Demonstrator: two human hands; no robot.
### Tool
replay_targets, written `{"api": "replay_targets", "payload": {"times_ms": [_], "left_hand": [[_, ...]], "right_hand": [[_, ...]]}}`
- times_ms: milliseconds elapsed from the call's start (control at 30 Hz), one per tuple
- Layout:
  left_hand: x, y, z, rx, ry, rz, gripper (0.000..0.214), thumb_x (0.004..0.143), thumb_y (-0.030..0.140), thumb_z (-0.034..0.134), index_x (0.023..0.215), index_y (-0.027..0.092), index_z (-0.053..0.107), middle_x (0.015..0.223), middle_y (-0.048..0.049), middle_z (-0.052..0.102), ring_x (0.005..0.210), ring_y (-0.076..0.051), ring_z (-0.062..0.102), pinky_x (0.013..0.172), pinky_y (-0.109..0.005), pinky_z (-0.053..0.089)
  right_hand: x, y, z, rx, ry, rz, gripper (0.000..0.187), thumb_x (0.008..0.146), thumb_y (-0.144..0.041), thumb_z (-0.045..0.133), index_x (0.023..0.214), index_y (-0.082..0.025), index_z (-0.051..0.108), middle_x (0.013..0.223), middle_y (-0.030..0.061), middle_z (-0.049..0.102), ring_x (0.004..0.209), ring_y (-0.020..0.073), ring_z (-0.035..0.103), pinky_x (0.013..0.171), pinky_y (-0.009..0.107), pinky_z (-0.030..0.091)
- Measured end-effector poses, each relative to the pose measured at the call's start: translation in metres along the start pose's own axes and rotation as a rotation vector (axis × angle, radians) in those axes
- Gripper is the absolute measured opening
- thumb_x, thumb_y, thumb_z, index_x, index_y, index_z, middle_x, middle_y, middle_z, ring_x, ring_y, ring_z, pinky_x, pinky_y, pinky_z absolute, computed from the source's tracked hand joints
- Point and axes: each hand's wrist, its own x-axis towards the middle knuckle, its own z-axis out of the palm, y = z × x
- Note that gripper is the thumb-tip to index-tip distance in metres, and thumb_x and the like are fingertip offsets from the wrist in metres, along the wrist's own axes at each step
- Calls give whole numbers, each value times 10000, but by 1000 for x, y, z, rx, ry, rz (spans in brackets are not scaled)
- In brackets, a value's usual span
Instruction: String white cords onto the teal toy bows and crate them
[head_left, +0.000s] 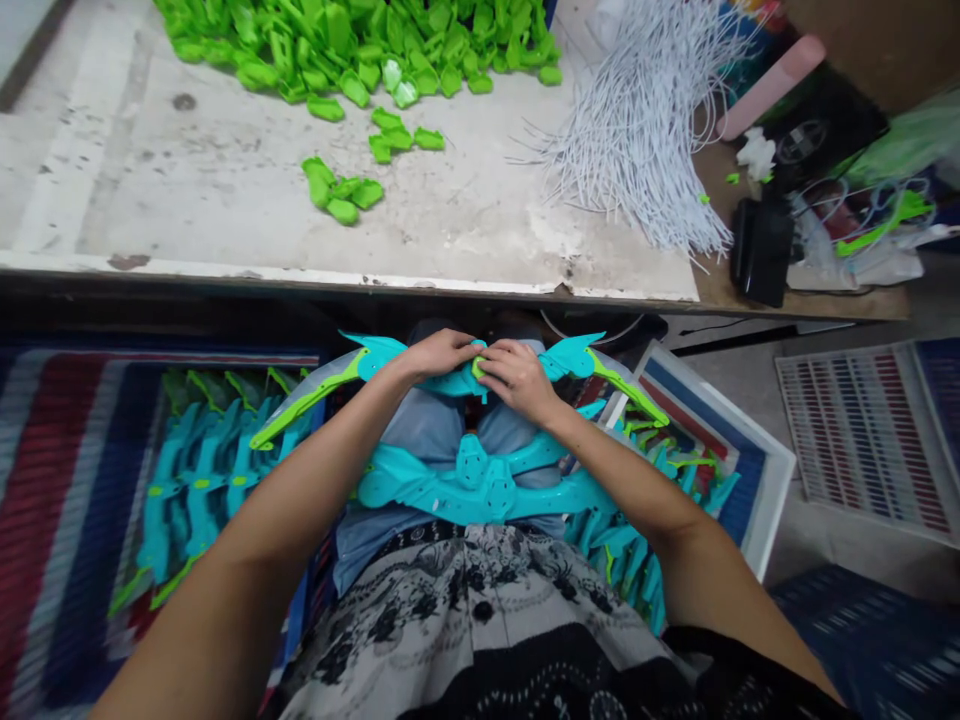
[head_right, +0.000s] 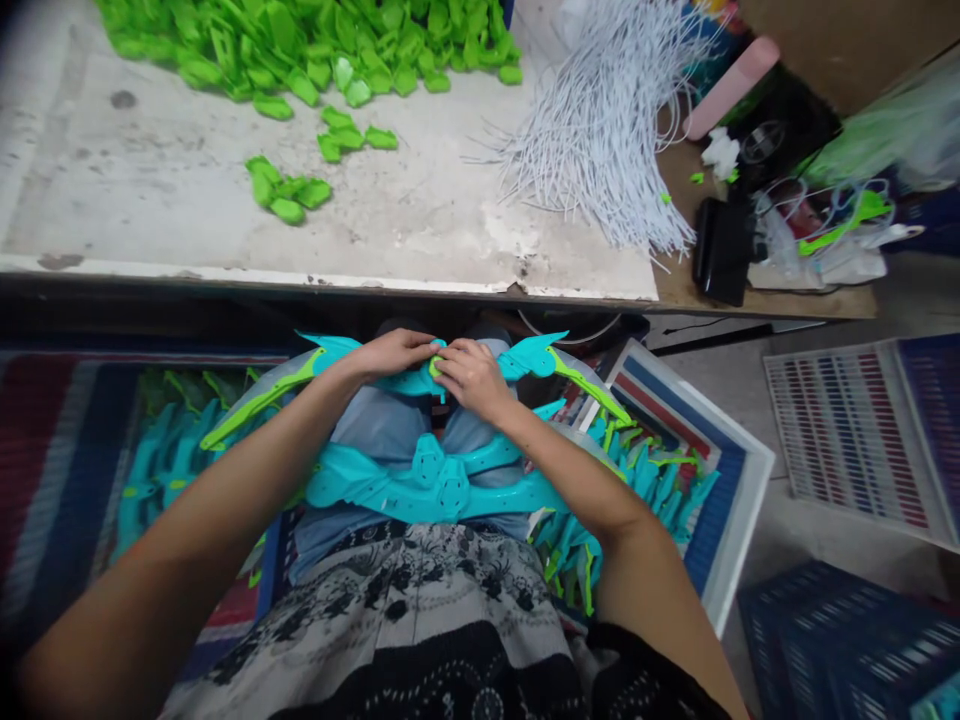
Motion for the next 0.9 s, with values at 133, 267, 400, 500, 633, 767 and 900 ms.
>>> {"api": "replay_targets", "payload": {"times_ms": [133,267,400,500,633,767,900], "left_hand": [[0,0,3,31,27,23,455,770,492,490,909,106,685,781,-22,641,731,-155,525,630,-222,394],[0,1,9,109,95,30,473,761,483,503,942,87,686,705,-23,621,664,-150,501,572,-223,354],[-2,3,11,221,175,14,448,768,453,521,964,89,695,667,-31,629,634,-155,516,588,-239,357],[-2,2,10,268,187,1,430,779,430,532,999,100,697,713,-45,668,660,-168,558,613,-246,383],[0,1,7,272,173,-21,402,780,392,553,1020,105,702,839,-69,712,767,-194,615,661,-241,427],[2,-1,7,235,176,-15,357,769,363,577,983,114,717,849,-58,714,794,-205,629,687,-250,451],[5,0,9,119,148,-47,390,760,409,611,1012,127,705,846,-46,709,788,-190,629,651,-232,456]], "right_hand": [[2,-2,5,188,56,271,315,715,-248,725,1002,-198,605,1059,81,652,995,225,587,867,385,487],[13,3,2,287,-121,540,617,606,-256,786,1157,-203,514,1033,54,644,866,190,626,762,329,509],[24,6,0,238,-248,590,669,601,-271,788,1200,-213,494,931,23,661,789,176,632,688,295,494],[24,3,2,206,-228,575,675,609,-281,790,1214,-197,502,983,52,675,872,196,644,734,299,496],[23,-8,-7,29,-286,489,647,661,-312,754,1244,-170,514,1048,118,683,967,259,645,764,331,497],[61,-25,-33,-178,-289,255,249,791,-311,621,1019,-221,664,882,75,715,841,254,663,699,329,488],[149,-43,-40,-179,60,37,206,886,-210,493,1004,-173,657,1008,73,685,994,226,607,901,365,457]]}}
